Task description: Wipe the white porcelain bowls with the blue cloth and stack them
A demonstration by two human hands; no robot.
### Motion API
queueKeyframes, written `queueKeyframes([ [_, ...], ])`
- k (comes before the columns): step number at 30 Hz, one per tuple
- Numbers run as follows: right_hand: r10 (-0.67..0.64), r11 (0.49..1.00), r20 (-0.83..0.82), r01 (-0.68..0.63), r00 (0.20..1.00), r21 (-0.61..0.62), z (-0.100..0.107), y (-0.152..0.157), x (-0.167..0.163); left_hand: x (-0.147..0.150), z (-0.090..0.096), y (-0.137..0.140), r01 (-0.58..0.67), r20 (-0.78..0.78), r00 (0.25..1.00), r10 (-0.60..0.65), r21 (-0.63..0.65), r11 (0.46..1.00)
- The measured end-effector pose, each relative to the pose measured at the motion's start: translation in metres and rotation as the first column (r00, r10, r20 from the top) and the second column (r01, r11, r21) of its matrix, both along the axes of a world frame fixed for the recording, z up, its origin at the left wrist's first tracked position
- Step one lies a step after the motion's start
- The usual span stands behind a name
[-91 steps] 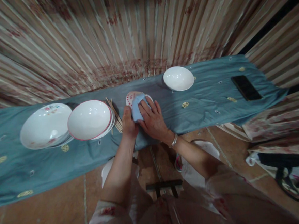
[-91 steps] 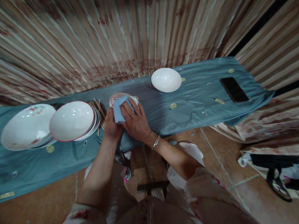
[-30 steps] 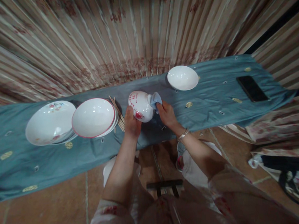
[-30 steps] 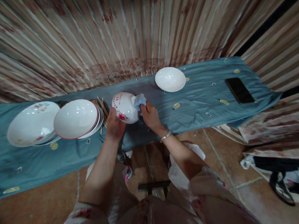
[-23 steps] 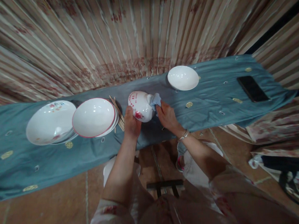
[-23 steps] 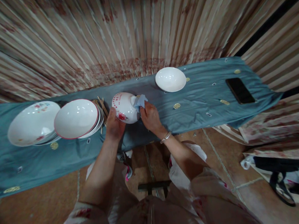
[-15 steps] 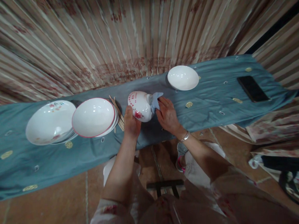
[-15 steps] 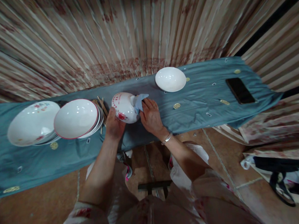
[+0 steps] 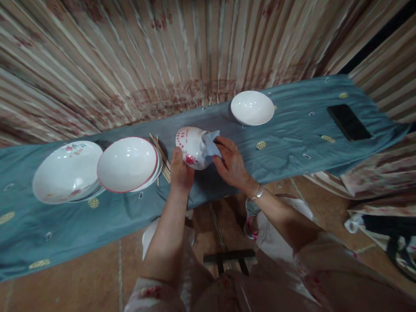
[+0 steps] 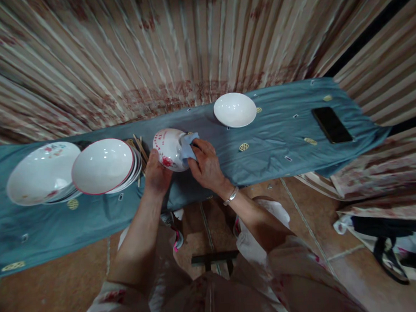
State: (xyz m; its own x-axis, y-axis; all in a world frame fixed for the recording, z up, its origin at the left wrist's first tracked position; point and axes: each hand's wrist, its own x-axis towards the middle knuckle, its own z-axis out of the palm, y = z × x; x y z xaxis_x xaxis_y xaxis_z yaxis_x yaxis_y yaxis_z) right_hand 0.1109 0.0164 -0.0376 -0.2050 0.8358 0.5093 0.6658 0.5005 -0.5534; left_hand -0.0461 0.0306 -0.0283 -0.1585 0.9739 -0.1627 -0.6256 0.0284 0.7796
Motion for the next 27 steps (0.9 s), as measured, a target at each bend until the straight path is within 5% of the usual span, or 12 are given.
queueKeyframes([
  [27,-0.086,0.994,0.102,0.092,0.991,-0.053,-0.004,0.013,-0.010,0.004,0.007,-0.007,0.035,0.008,0.999,-0.035,0.040,0.999],
])
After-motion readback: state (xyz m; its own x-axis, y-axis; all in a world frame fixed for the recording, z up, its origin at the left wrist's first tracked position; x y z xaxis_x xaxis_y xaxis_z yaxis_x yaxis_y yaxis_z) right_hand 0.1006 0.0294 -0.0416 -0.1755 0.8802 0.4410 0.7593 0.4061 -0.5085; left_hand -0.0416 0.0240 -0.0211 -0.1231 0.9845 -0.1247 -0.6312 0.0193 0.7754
